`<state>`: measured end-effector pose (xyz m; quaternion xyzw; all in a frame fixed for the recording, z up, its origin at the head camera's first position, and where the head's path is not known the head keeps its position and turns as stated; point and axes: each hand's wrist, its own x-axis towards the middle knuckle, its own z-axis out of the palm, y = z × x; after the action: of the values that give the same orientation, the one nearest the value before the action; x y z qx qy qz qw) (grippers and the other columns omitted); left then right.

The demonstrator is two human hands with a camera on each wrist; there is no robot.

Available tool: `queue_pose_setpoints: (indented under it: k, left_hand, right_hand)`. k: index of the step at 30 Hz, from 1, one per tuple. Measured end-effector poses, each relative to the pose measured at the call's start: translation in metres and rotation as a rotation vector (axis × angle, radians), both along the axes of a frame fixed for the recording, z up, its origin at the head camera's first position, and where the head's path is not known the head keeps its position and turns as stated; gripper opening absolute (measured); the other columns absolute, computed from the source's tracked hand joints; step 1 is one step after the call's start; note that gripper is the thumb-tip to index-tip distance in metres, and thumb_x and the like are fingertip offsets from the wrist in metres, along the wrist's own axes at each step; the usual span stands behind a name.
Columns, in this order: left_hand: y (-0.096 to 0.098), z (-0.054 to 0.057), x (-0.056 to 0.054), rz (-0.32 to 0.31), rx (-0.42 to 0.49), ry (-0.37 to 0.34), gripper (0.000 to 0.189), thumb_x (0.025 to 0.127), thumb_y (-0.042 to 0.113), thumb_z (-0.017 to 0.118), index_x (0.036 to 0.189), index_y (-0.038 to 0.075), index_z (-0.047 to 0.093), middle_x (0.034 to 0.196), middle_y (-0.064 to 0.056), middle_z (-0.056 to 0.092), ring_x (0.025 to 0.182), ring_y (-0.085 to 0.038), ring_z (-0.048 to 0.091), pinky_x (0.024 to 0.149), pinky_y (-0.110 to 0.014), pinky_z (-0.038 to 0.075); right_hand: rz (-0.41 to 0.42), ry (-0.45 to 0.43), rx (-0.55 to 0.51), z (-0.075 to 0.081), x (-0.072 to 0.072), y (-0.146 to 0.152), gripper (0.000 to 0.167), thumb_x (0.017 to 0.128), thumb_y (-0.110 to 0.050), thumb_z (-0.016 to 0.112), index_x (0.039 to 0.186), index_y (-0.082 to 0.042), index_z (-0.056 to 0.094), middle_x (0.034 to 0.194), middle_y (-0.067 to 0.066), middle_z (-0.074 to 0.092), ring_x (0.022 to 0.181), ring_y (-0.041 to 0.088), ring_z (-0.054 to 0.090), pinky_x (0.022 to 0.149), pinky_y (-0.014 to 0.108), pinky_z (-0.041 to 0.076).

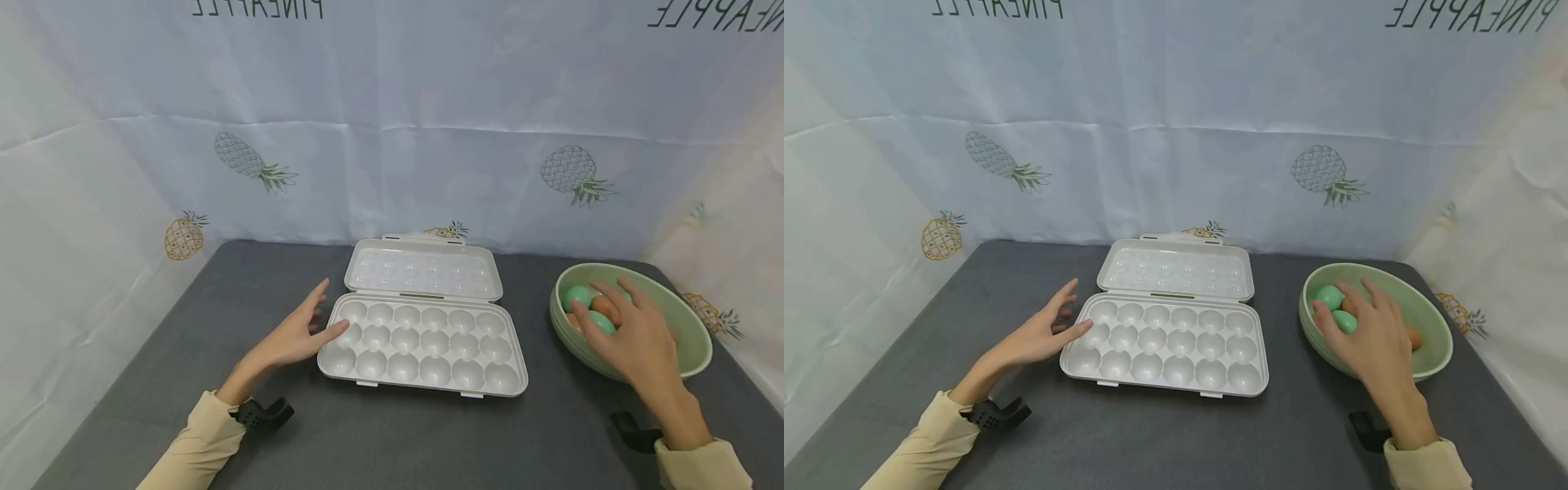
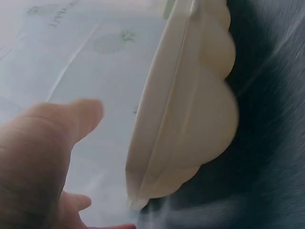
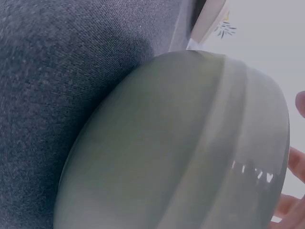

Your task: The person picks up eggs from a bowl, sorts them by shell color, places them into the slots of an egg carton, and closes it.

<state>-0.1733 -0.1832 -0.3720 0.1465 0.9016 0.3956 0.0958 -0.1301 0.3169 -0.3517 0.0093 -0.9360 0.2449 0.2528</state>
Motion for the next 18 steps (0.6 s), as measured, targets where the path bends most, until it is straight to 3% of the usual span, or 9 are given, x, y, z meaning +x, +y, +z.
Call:
queue_pose_setpoints:
  k: [3, 4, 6, 7, 9, 11, 13, 15, 18]
  left_hand:
    - [-0.003, -0.005, 0.009, -0.032, 0.057, -0.063, 0.099, 0.097, 0.044, 0.068, 0.166, 0.015, 0.003, 0.164, -0.025, 0.026, 0.144, -0.047, 0.041, 0.111, -0.054, 0.048]
    - [-0.004, -0.006, 0.012, -0.039, 0.072, -0.072, 0.100, 0.096, 0.043, 0.071, 0.166, 0.015, 0.005, 0.163, -0.024, 0.028, 0.143, -0.046, 0.044, 0.109, -0.051, 0.050]
    - [-0.006, -0.010, 0.017, -0.061, 0.096, -0.072, 0.099, 0.094, 0.039, 0.074, 0.165, 0.014, 0.010, 0.160, -0.024, 0.032, 0.138, -0.043, 0.049, 0.103, -0.044, 0.055]
    - [-0.007, -0.012, 0.020, -0.070, 0.107, -0.068, 0.097, 0.094, 0.037, 0.075, 0.165, 0.014, 0.013, 0.158, -0.024, 0.035, 0.135, -0.041, 0.052, 0.099, -0.040, 0.057]
    - [-0.009, -0.015, 0.023, -0.083, 0.128, -0.056, 0.093, 0.093, 0.035, 0.076, 0.164, 0.012, 0.018, 0.154, -0.025, 0.041, 0.127, -0.036, 0.058, 0.090, -0.033, 0.058]
    - [-0.010, -0.016, 0.025, -0.096, 0.141, -0.050, 0.091, 0.093, 0.033, 0.076, 0.163, 0.011, 0.022, 0.150, -0.026, 0.044, 0.119, -0.030, 0.062, 0.084, -0.027, 0.058]
    - [-0.012, -0.017, 0.028, -0.109, 0.158, -0.056, 0.091, 0.093, 0.031, 0.076, 0.162, 0.010, 0.022, 0.147, -0.027, 0.045, 0.111, -0.025, 0.065, 0.080, -0.025, 0.057]
    - [-0.013, -0.018, 0.030, -0.126, 0.187, -0.071, 0.092, 0.092, 0.028, 0.078, 0.162, 0.008, 0.022, 0.142, -0.028, 0.046, 0.105, -0.021, 0.066, 0.079, -0.025, 0.058]
    - [-0.015, -0.019, 0.033, -0.156, 0.240, -0.093, 0.094, 0.091, 0.024, 0.079, 0.162, 0.006, 0.021, 0.136, -0.028, 0.047, 0.097, -0.017, 0.067, 0.078, -0.026, 0.059]
  right_hand:
    - [0.028, 0.062, -0.040, 0.001, -0.001, 0.004, 0.047, 0.095, -0.026, 0.071, 0.135, -0.002, 0.065, 0.145, 0.038, 0.049, 0.129, 0.058, 0.047, 0.084, 0.068, 0.045]
    - [0.029, 0.064, -0.052, 0.001, -0.001, 0.005, 0.045, 0.096, -0.025, 0.070, 0.134, -0.002, 0.065, 0.143, 0.037, 0.051, 0.126, 0.054, 0.051, 0.080, 0.058, 0.048]
    - [0.033, 0.051, -0.084, 0.004, 0.000, 0.009, 0.044, 0.097, -0.024, 0.068, 0.134, -0.001, 0.065, 0.139, 0.033, 0.055, 0.096, 0.038, 0.064, 0.062, 0.040, 0.045]
    - [0.031, 0.037, -0.105, 0.005, 0.000, 0.010, 0.043, 0.098, -0.024, 0.067, 0.135, -0.002, 0.064, 0.134, 0.024, 0.061, 0.080, 0.029, 0.064, 0.057, 0.034, 0.041]
    - [0.020, 0.015, -0.146, 0.007, 0.001, 0.014, 0.044, 0.099, -0.027, 0.066, 0.137, -0.004, 0.064, 0.107, 0.007, 0.071, 0.048, 0.016, 0.046, 0.047, 0.028, 0.034]
    - [0.008, -0.008, -0.166, 0.007, 0.002, 0.018, 0.045, 0.100, -0.030, 0.065, 0.139, -0.006, 0.063, 0.092, -0.016, 0.065, 0.035, 0.010, 0.025, 0.039, 0.027, 0.029]
    - [-0.004, -0.011, -0.175, 0.006, 0.002, 0.022, 0.046, 0.099, -0.030, 0.066, 0.139, -0.008, 0.063, 0.084, -0.034, 0.053, 0.036, 0.009, 0.030, 0.044, 0.020, 0.034]
    - [-0.003, -0.010, -0.181, 0.005, 0.002, 0.026, 0.046, 0.099, -0.029, 0.067, 0.139, -0.007, 0.063, 0.087, -0.040, 0.050, 0.043, 0.005, 0.038, 0.054, 0.014, 0.038]
    - [-0.006, 0.002, -0.182, 0.003, 0.001, 0.032, 0.045, 0.098, -0.026, 0.067, 0.139, -0.007, 0.064, 0.105, -0.045, 0.048, 0.079, 0.020, 0.063, 0.067, 0.004, 0.039]
